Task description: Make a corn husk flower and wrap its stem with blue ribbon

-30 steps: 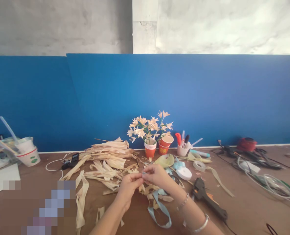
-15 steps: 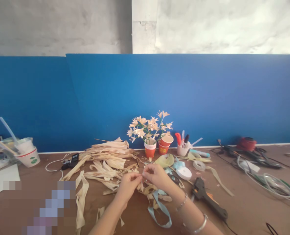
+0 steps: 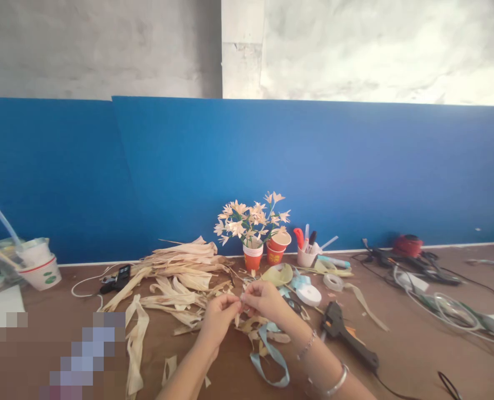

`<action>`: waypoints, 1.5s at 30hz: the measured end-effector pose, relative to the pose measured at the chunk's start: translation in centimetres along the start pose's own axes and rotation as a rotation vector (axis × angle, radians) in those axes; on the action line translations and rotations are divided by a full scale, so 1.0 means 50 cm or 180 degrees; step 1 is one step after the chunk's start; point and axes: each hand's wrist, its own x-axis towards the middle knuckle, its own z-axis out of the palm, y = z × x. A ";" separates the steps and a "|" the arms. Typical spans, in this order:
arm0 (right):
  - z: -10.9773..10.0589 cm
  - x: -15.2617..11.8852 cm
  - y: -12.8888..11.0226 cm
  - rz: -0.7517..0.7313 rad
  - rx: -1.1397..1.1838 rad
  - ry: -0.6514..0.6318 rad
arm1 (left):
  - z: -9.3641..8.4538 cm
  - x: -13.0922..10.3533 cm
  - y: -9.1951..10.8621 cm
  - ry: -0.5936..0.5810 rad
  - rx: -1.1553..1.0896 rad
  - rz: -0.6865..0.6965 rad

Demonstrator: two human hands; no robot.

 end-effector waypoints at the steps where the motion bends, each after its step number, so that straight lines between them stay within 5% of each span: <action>1: -0.002 -0.001 -0.001 0.0038 -0.0007 -0.0024 | 0.000 0.001 -0.003 0.0037 -0.0036 -0.0011; 13: -0.011 -0.034 0.012 0.0334 0.0267 -0.0020 | 0.018 -0.006 -0.017 0.0307 0.0081 -0.0002; 21: -0.025 -0.056 0.025 0.0200 0.0262 0.0242 | 0.023 -0.013 -0.009 0.0089 -0.0011 0.0000; 27: -0.146 -0.155 0.042 0.0076 -0.2494 0.1524 | 0.020 -0.010 -0.016 0.0135 -0.0072 -0.0203; 29: -0.186 -0.197 0.057 0.0602 -0.3508 0.1790 | 0.021 -0.011 -0.012 0.0146 -0.0028 -0.0205; 32: -0.210 -0.237 0.088 0.1392 -0.4084 0.1703 | 0.022 -0.016 -0.007 0.0160 0.0044 -0.0219; 40: -0.222 -0.227 0.106 0.1216 -0.4019 0.1842 | 0.016 -0.010 -0.022 0.0090 -0.0102 -0.0410; 45: -0.222 -0.198 0.045 0.0232 -0.2578 0.1938 | 0.014 -0.002 -0.033 0.0065 -0.0216 -0.0530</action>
